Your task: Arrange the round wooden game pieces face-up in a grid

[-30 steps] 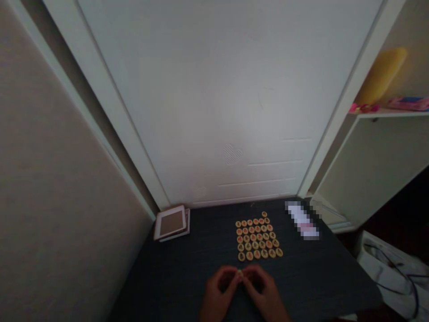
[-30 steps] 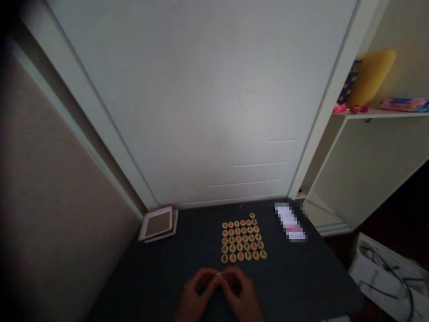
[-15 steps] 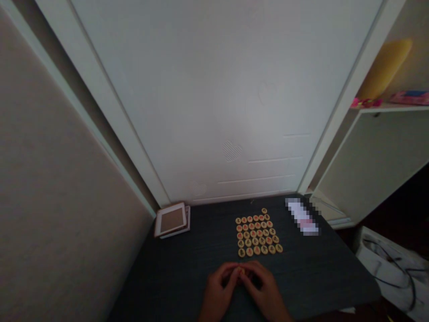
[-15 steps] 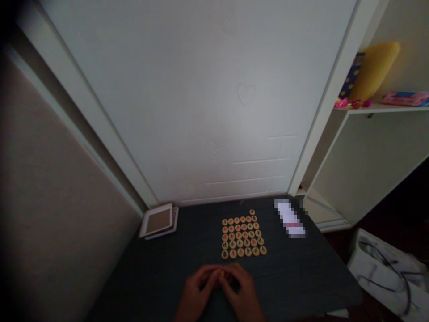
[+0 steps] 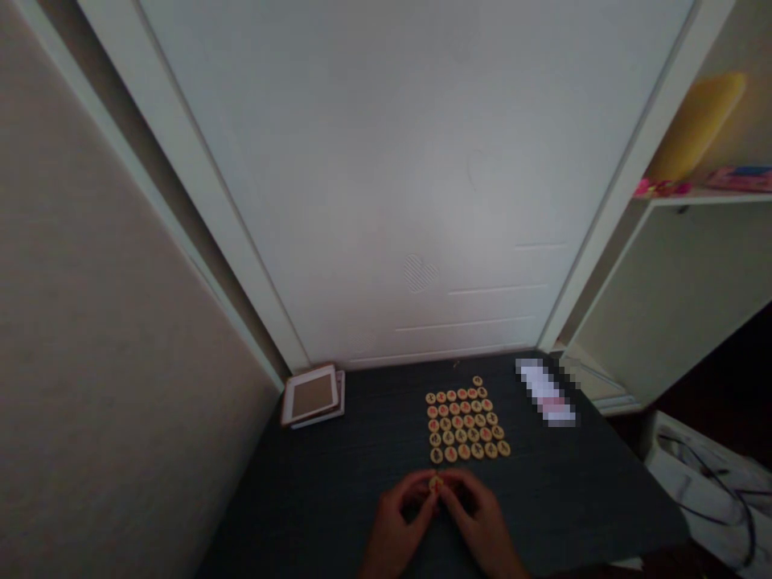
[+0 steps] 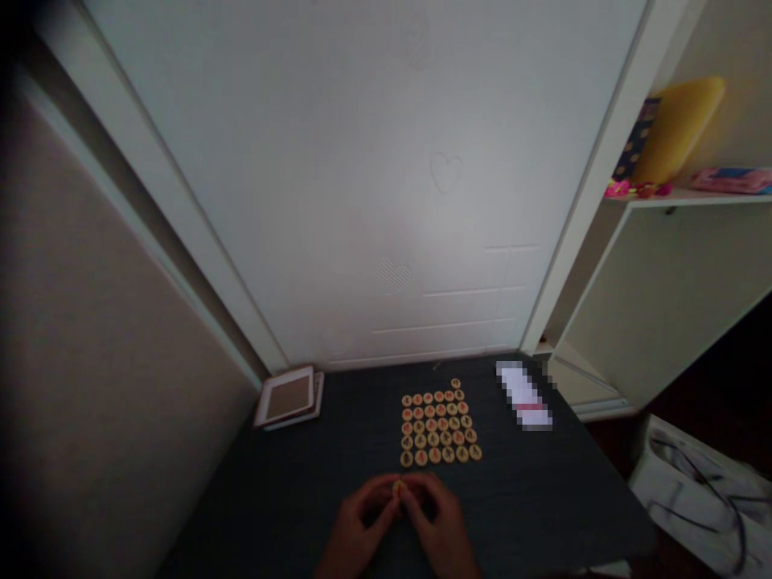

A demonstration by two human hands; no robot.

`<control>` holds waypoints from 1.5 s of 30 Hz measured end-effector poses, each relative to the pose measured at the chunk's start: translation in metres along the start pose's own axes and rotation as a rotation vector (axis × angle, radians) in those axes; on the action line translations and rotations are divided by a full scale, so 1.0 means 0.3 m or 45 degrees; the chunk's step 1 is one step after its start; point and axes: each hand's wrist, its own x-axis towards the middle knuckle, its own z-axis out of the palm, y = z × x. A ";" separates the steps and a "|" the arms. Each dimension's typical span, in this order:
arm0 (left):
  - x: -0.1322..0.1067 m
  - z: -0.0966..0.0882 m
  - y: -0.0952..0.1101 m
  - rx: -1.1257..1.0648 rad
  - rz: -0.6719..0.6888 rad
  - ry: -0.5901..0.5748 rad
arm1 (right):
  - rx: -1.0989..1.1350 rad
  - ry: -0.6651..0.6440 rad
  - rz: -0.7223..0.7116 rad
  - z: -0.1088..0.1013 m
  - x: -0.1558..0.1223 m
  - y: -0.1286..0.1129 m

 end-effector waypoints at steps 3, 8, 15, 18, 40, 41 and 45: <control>-0.002 -0.002 0.008 0.033 0.011 0.015 | 0.019 0.016 0.018 0.002 -0.002 -0.017; -0.003 0.000 0.019 0.021 -0.020 0.023 | 0.020 0.011 0.006 0.006 -0.005 -0.025; 0.003 0.008 0.011 0.082 -0.004 0.095 | -0.061 -0.027 -0.045 0.012 -0.005 -0.011; 0.001 0.005 0.010 0.111 -0.002 0.098 | -0.092 -0.028 -0.077 0.014 -0.008 -0.014; 0.002 0.007 -0.026 0.079 0.003 0.157 | 0.049 0.136 -0.061 -0.234 0.109 -0.058; 0.001 0.008 -0.026 0.088 0.000 0.152 | 0.062 0.158 -0.048 -0.278 0.142 -0.060; -0.003 0.010 -0.025 0.093 0.006 0.129 | 0.041 0.250 -0.035 -0.417 0.269 -0.042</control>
